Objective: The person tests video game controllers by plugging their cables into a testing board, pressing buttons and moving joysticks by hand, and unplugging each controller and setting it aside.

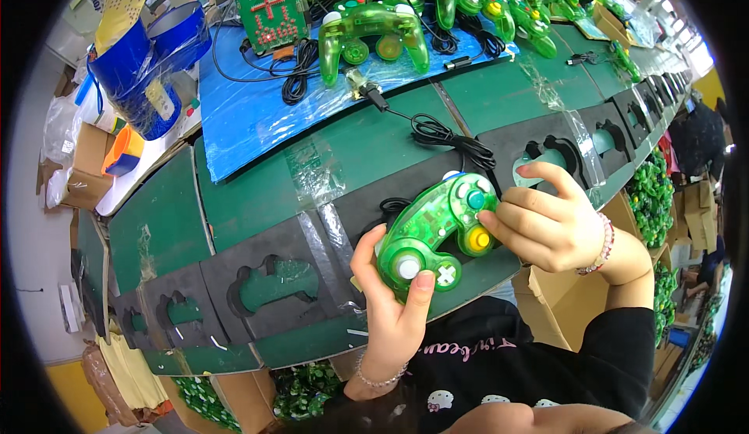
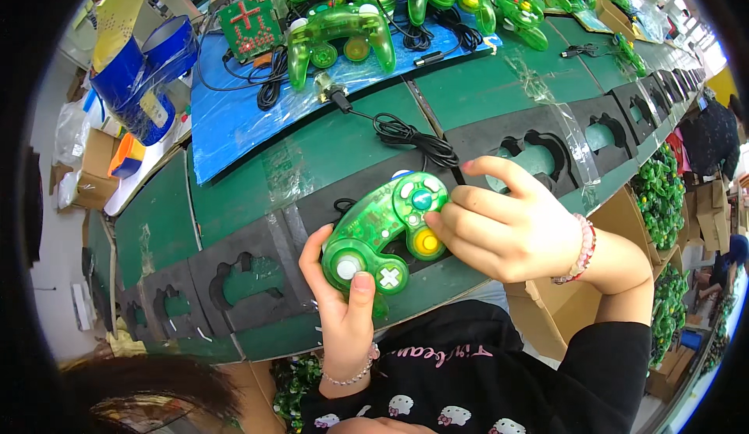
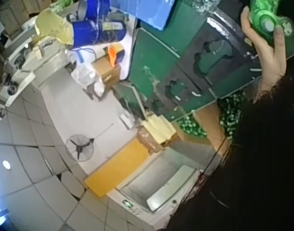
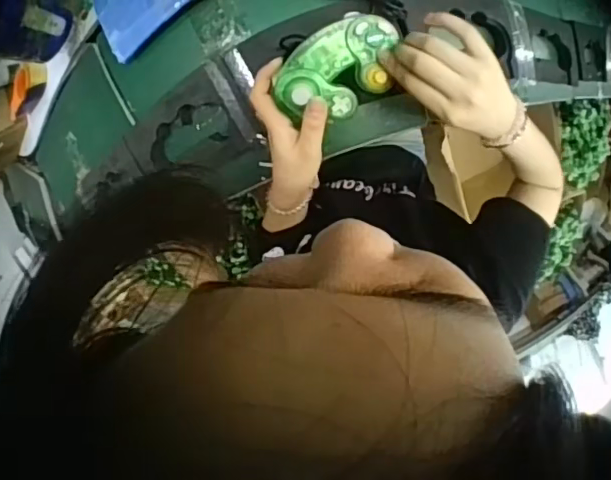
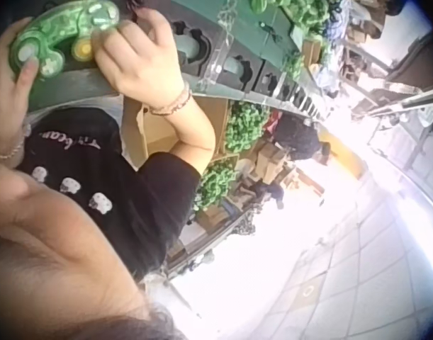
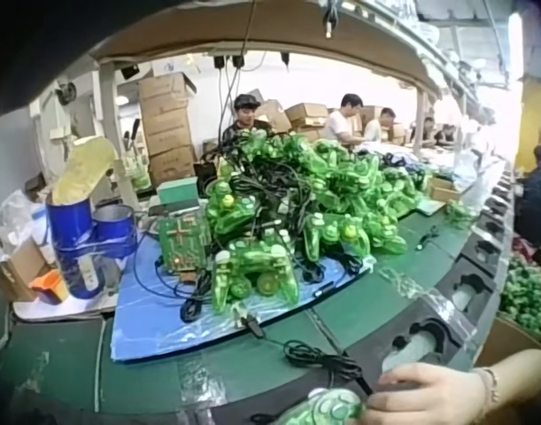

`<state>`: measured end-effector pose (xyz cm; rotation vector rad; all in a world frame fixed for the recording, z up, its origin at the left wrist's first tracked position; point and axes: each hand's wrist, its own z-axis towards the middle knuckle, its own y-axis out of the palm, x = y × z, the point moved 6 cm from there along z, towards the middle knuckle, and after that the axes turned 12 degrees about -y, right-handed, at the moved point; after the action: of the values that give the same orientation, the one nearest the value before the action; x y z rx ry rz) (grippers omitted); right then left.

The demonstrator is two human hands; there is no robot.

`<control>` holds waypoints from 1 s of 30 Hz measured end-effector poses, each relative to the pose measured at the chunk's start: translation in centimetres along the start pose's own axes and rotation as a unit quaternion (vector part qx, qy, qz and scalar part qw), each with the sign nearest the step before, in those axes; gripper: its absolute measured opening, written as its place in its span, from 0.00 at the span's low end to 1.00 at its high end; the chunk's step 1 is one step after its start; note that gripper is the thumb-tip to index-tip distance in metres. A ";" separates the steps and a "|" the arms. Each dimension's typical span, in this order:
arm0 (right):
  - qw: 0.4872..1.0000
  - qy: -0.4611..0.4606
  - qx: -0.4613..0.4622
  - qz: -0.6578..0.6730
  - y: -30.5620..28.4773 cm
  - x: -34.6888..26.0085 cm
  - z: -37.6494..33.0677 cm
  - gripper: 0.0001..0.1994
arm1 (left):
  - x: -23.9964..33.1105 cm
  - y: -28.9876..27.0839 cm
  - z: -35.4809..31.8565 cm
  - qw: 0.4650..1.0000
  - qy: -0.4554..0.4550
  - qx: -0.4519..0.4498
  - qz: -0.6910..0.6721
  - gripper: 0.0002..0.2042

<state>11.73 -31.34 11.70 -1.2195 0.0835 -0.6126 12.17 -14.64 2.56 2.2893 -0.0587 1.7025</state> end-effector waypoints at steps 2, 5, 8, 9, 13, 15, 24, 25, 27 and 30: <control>1.000 0.007 0.015 0.002 0.0 0.0 -0.4 0.12 | 0.0 0.1 0.0 1.000 0.007 0.001 0.010 0.30; 0.999 0.034 0.034 0.021 -0.3 0.3 -0.6 0.12 | 0.0 0.3 0.1 1.000 0.019 -0.003 0.022 0.30; 0.999 0.021 0.000 0.032 -0.4 0.7 -0.5 0.12 | 0.0 0.4 0.1 1.000 0.022 -0.005 0.019 0.30; 0.996 0.038 0.008 0.077 -0.5 1.3 -0.5 0.12 | 0.1 0.5 0.1 0.999 0.026 -0.004 0.025 0.30; 0.972 0.143 0.084 0.168 -0.2 5.6 -1.2 0.11 | -0.1 0.8 0.0 0.999 0.030 -0.011 0.006 0.31; 0.944 0.244 0.105 0.198 2.5 8.8 -1.4 0.13 | 0.1 1.0 -0.1 0.996 0.062 0.011 0.069 0.32; 0.776 0.337 -0.069 0.529 16.6 12.8 3.8 0.27 | 0.4 2.0 -0.4 0.979 0.123 0.059 0.154 0.32; 0.785 0.365 -0.082 0.493 16.5 12.6 3.6 0.27 | 0.4 2.0 -0.3 0.985 0.105 0.053 0.122 0.31; 0.796 0.294 -0.117 0.516 15.0 10.8 3.2 0.24 | 0.6 2.1 -0.2 0.983 0.092 0.062 0.145 0.30; 0.821 0.245 -0.134 0.499 11.1 8.6 0.3 0.23 | 0.9 2.3 -0.2 0.983 0.090 0.053 0.150 0.31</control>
<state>23.42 -32.92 4.10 -1.0665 1.2063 0.0483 11.79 -16.65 3.95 2.2816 -0.2953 2.1042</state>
